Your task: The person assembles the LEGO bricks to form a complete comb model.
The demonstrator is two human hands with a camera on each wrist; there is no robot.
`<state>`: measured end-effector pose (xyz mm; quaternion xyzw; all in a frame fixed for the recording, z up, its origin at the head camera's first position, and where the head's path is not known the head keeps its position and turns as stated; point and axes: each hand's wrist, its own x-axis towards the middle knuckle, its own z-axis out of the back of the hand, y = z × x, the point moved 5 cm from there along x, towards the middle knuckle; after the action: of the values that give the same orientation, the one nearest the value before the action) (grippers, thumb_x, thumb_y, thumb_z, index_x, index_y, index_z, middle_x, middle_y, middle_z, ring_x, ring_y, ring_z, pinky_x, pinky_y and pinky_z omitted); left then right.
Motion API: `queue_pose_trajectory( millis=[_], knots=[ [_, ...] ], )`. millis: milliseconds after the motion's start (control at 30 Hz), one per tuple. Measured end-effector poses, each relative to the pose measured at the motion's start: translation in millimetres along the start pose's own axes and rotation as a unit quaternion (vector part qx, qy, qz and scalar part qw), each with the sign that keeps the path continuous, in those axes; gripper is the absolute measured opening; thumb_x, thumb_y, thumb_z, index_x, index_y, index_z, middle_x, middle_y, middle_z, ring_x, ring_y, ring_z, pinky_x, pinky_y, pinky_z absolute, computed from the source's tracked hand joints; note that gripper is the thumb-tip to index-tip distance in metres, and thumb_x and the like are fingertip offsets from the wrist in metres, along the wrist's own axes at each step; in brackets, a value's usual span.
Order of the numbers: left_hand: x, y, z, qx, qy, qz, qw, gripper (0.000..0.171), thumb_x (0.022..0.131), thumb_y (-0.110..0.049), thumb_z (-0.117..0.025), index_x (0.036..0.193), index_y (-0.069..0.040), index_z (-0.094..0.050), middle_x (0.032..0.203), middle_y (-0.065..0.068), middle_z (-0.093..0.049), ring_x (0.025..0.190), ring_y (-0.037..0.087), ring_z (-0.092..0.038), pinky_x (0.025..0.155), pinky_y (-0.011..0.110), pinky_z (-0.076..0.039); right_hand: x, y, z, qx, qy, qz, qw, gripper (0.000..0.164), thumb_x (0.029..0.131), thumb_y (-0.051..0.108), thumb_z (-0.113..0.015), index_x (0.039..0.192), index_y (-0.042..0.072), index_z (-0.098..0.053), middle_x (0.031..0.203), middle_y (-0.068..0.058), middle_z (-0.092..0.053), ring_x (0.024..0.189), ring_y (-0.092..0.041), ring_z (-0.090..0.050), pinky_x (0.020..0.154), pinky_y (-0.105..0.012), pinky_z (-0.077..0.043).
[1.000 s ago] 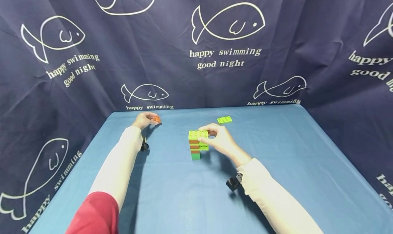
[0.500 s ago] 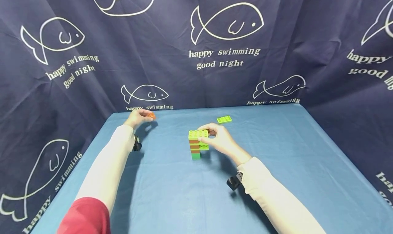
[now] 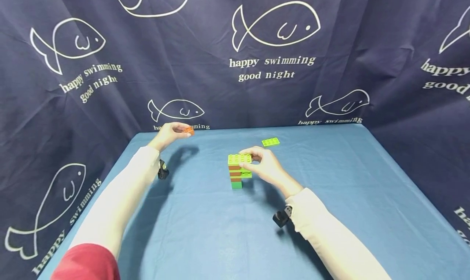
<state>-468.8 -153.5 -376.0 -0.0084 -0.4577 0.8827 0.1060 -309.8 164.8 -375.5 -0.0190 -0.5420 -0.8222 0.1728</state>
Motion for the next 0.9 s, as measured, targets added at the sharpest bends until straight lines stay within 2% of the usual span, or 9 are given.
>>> queue_pose_trajectory(
  millis=[200, 267, 367, 500, 633, 733, 900],
  knots=[
    [-6.6, -18.9, -9.7, 0.010, 0.002, -0.040, 0.9991, 0.042, 0.078, -0.013, -0.081, 0.117, -0.004, -0.068, 0.111, 0.017, -0.069, 0.097, 0.024, -0.064, 0.083, 0.027, -0.051, 0.6, 0.7, -0.1, -0.003, -0.017, 0.010, 1.000, 0.037, 0.084, 0.012, -0.076, 0.119, 0.002, -0.066, 0.120, -0.015, -0.066, 0.108, -0.029, -0.065, 0.095, -0.030, -0.053],
    [-8.9, -25.1, -11.7, 0.004, 0.003, -0.046, 0.9989, 0.042, 0.078, -0.014, -0.081, 0.117, -0.004, -0.068, 0.112, 0.016, -0.069, 0.099, 0.025, -0.065, 0.086, 0.030, -0.053, 0.1, 0.4, -0.9, -0.008, -0.021, 0.009, 1.000, 0.038, 0.084, 0.013, -0.076, 0.120, 0.003, -0.066, 0.121, -0.014, -0.067, 0.109, -0.028, -0.065, 0.096, -0.029, -0.052],
    [-12.4, -31.6, -15.0, -0.004, 0.003, -0.057, 0.9984, 0.042, 0.077, -0.015, -0.082, 0.115, -0.005, -0.069, 0.111, 0.015, -0.070, 0.100, 0.026, -0.066, 0.087, 0.034, -0.053, -0.2, 0.5, -3.2, -0.016, -0.017, 0.002, 1.000, 0.040, 0.085, 0.016, -0.075, 0.122, 0.004, -0.065, 0.122, -0.014, -0.066, 0.113, -0.028, -0.063, 0.100, -0.037, -0.050],
    [-16.7, -37.0, -25.1, -0.008, 0.014, -0.067, 0.9976, 0.041, 0.077, -0.017, -0.083, 0.114, -0.007, -0.069, 0.108, 0.014, -0.071, 0.100, 0.025, -0.067, 0.087, 0.034, -0.053, 0.1, -1.0, -4.9, -0.012, -0.015, 0.000, 1.000, 0.041, 0.085, 0.017, -0.075, 0.123, 0.004, -0.065, 0.123, -0.014, -0.066, 0.115, -0.028, -0.062, 0.103, -0.043, -0.048],
    [-22.4, -46.2, -36.0, -0.024, 0.034, -0.072, 0.9965, 0.040, 0.078, -0.017, -0.082, 0.115, -0.007, -0.069, 0.107, 0.012, -0.071, 0.100, 0.023, -0.066, 0.087, 0.030, -0.052, 1.1, -1.7, -5.4, -0.010, -0.013, -0.002, 1.000, 0.041, 0.085, 0.016, -0.075, 0.123, 0.005, -0.065, 0.124, -0.014, -0.066, 0.113, -0.028, -0.062, 0.101, -0.042, -0.048],
    [-28.5, -59.7, -43.0, -0.053, 0.046, -0.086, 0.9939, 0.039, 0.078, -0.015, -0.081, 0.114, -0.007, -0.069, 0.106, 0.013, -0.071, 0.099, 0.021, -0.066, 0.085, 0.029, -0.052, 0.6, -2.1, -5.0, -0.016, -0.012, -0.008, 1.000, 0.041, 0.085, 0.017, -0.075, 0.123, 0.007, -0.065, 0.124, -0.012, -0.066, 0.111, -0.026, -0.063, 0.099, -0.039, -0.050],
    [-40.5, -86.9, -57.1, -0.078, 0.064, -0.129, 0.9864, 0.037, 0.077, -0.012, -0.082, 0.112, -0.006, -0.070, 0.102, 0.011, -0.072, 0.094, 0.017, -0.067, 0.082, 0.026, -0.053, 0.1, -1.6, -3.6, -0.030, -0.020, -0.009, 0.999, 0.041, 0.086, 0.018, -0.075, 0.124, 0.008, -0.064, 0.125, -0.010, -0.066, 0.111, -0.022, -0.062, 0.099, -0.036, -0.050]
  ],
)
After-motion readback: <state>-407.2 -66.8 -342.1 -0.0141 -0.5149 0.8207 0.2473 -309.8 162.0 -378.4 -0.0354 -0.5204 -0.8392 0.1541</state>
